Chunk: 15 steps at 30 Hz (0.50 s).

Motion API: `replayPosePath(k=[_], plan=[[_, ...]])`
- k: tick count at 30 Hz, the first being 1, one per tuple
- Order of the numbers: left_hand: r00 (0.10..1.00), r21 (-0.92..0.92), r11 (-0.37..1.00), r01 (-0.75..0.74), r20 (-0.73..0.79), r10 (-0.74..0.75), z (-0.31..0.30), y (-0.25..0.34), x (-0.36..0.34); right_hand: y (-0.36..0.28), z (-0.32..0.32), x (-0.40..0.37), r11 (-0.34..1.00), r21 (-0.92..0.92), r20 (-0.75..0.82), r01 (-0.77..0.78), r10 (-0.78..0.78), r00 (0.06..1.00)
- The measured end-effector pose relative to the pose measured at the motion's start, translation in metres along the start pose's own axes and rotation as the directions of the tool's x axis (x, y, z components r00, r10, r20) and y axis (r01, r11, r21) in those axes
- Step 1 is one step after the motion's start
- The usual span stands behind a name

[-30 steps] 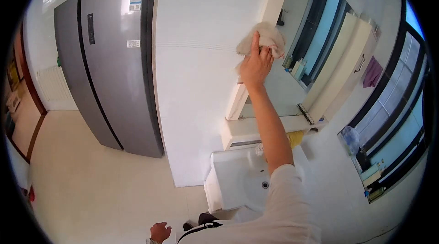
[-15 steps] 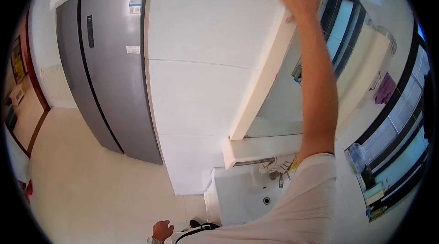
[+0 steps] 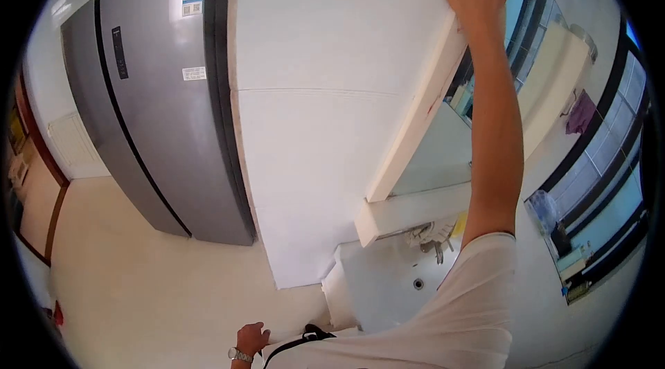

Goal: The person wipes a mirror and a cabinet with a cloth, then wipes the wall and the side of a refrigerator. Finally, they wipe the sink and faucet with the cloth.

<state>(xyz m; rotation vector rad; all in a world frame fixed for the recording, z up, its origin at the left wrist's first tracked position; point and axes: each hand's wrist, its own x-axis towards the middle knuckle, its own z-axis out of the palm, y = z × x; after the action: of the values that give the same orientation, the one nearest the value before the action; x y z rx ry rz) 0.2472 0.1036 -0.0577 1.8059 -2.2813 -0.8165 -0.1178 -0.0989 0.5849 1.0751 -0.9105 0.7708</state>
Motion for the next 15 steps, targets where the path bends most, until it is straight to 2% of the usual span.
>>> replayPosePath(k=[2,4,6,8,10,12,14,15], plan=[[1.000,0.000,1.000,-0.006,0.019,0.006,-0.007,-0.020,-0.009,-0.007,-0.005,-0.022,0.998,0.052,0.008,0.020,-0.021,1.000],[1.000,-0.008,1.000,-0.010,0.028,0.010,-0.015,-0.042,-0.019,-0.008,0.011,-0.072,0.991,0.096,0.203,-0.091,0.070,0.977],[0.997,0.052,0.998,-0.027,0.067,0.023,-0.017,-0.066,-0.029,-0.037,-0.009,-0.102,0.979,0.005,0.477,-0.206,0.179,0.860],[0.994,0.082,0.996,-0.019,0.106,0.011,-0.015,-0.089,-0.033,-0.072,-0.034,-0.120,1.000,0.013,0.306,-0.009,0.004,0.952],[0.983,0.091,0.994,-0.056,0.182,0.039,-0.014,-0.106,-0.032,-0.105,-0.039,-0.135,0.981,0.196,0.314,0.007,-0.070,0.947],[0.986,0.061,0.989,-0.132,0.109,0.125,-0.010,-0.113,-0.030,-0.127,-0.028,-0.135,0.865,0.501,0.243,0.010,-0.152,0.958],[0.970,0.079,0.968,-0.240,0.048,0.237,0.000,-0.124,-0.020,-0.145,-0.027,-0.109,0.856,0.512,0.189,0.079,-0.202,0.961],[0.973,0.092,0.971,-0.220,0.094,0.211,-0.013,-0.110,-0.016,-0.152,-0.026,-0.092,0.836,0.531,0.137,0.140,-0.247,0.959]])
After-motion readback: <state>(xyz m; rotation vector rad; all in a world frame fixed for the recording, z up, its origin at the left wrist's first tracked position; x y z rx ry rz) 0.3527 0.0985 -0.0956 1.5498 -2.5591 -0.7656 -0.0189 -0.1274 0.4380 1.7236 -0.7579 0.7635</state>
